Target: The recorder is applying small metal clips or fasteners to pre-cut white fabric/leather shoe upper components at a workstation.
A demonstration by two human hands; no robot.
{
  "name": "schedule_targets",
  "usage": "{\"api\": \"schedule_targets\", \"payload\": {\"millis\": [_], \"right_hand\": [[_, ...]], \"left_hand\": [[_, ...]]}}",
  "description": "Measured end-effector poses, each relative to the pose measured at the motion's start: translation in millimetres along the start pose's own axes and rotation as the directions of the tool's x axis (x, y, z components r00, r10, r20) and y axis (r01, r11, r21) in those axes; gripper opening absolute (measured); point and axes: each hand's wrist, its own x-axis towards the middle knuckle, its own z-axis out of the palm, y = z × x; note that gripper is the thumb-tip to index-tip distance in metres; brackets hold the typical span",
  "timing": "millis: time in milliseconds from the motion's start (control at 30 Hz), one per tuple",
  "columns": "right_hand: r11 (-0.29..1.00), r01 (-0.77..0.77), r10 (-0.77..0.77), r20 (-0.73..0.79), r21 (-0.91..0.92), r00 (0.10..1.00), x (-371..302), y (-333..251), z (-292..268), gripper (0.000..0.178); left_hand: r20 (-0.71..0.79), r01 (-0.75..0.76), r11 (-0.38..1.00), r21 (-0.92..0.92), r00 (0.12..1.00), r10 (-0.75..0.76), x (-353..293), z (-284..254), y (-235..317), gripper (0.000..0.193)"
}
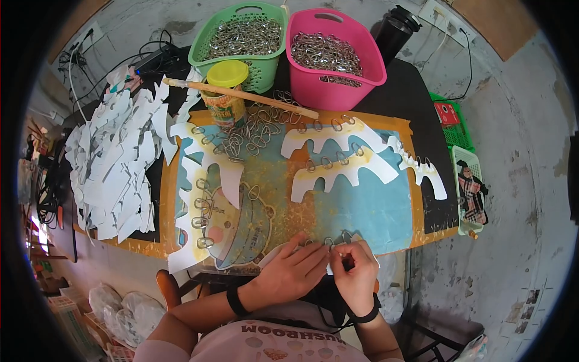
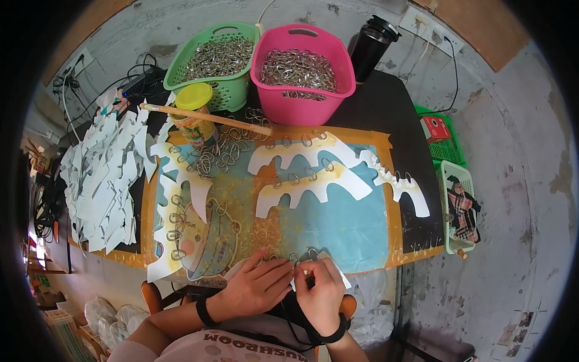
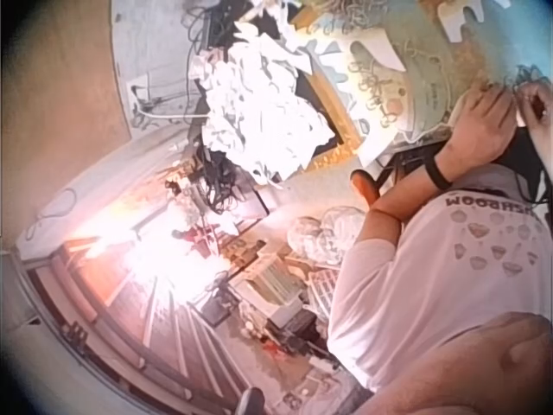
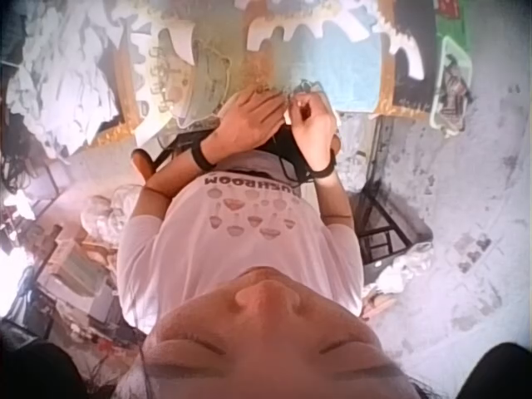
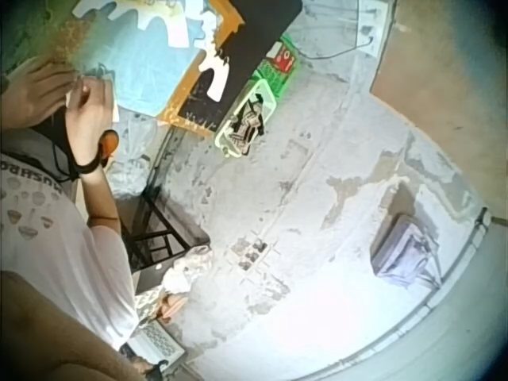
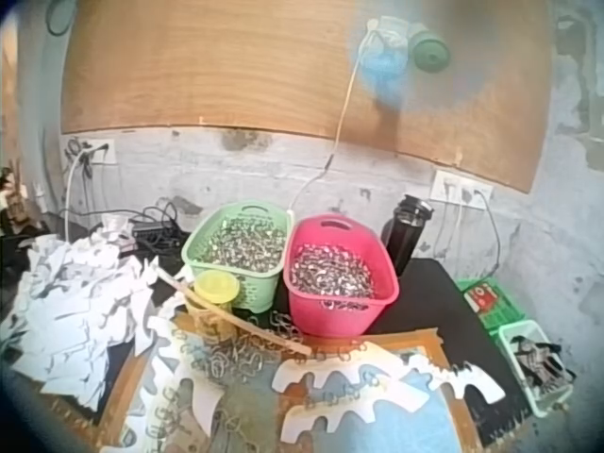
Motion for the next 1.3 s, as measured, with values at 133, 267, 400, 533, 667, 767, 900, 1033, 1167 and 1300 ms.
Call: {"api": "schedule_targets", "payload": {"millis": [133, 267, 400, 533, 667, 767, 900, 1033, 1167, 1300], "right_hand": [[0.999, -0.028, 0.027, -0.018, -0.026, 0.999, -1, -3, 1, 0.01], [0.997, -0.059, 0.065, -0.174, 0.039, 0.983, 0, -5, 1, 0.011], [0.999, -0.021, 0.017, -0.135, -0.028, 0.991, -4, -2, 3, 0.014], [0.994, -0.019, 0.007, -0.109, -0.108, 0.994, -3, -3, 7, 0.015], [0.994, 0.029, -0.038, -0.085, -0.105, 0.996, -3, 0, 7, 0.013], [0.997, 0.051, -0.056, -0.102, -0.055, 0.993, -5, 0, 6, 0.012], [0.999, 0.037, -0.04, -0.115, -0.026, 0.993, -6, 1, 0, 0.013], [0.997, -0.073, 0.078, -0.133, 0.039, 0.988, -2, -6, -3, 0.014], [0.991, 0.057, -0.075, -0.155, -0.118, 0.985, -5, -2, 6, 0.016], [0.992, 0.061, -0.077, -0.148, -0.108, 0.986, -7, -1, 11, 0.013]], "left_hand": [[0.013, 0.001, 1.0, 0.005, 1.0, -0.001, 1, -1, 0, 0.026], [0.013, 0.005, 1.0, 0.009, 1.0, -0.005, 1, 0, -1, 0.026], [0.009, -0.019, 1.0, 0.024, 1.0, 0.019, -1, 1, -2, 0.026], [-0.002, -0.022, 0.999, 0.028, 1.0, 0.022, -3, 3, -2, 0.025], [-0.006, 0.007, 1.0, 0.003, 1.0, -0.007, -2, 3, -1, 0.025], [0.021, 0.013, 1.0, 0.005, 1.0, -0.013, 0, 1, -2, 0.026], [0.077, -0.007, 0.998, 0.061, 0.997, 0.002, 1, -1, -3, 0.028], [0.071, -0.015, 0.997, 0.073, 0.997, 0.01, -1, 1, -4, 0.028], [0.043, -0.021, 0.996, 0.082, 0.999, 0.017, -1, 1, -3, 0.025], [0.022, -0.03, 0.996, 0.086, 0.999, 0.028, -1, 3, -4, 0.023]]}}
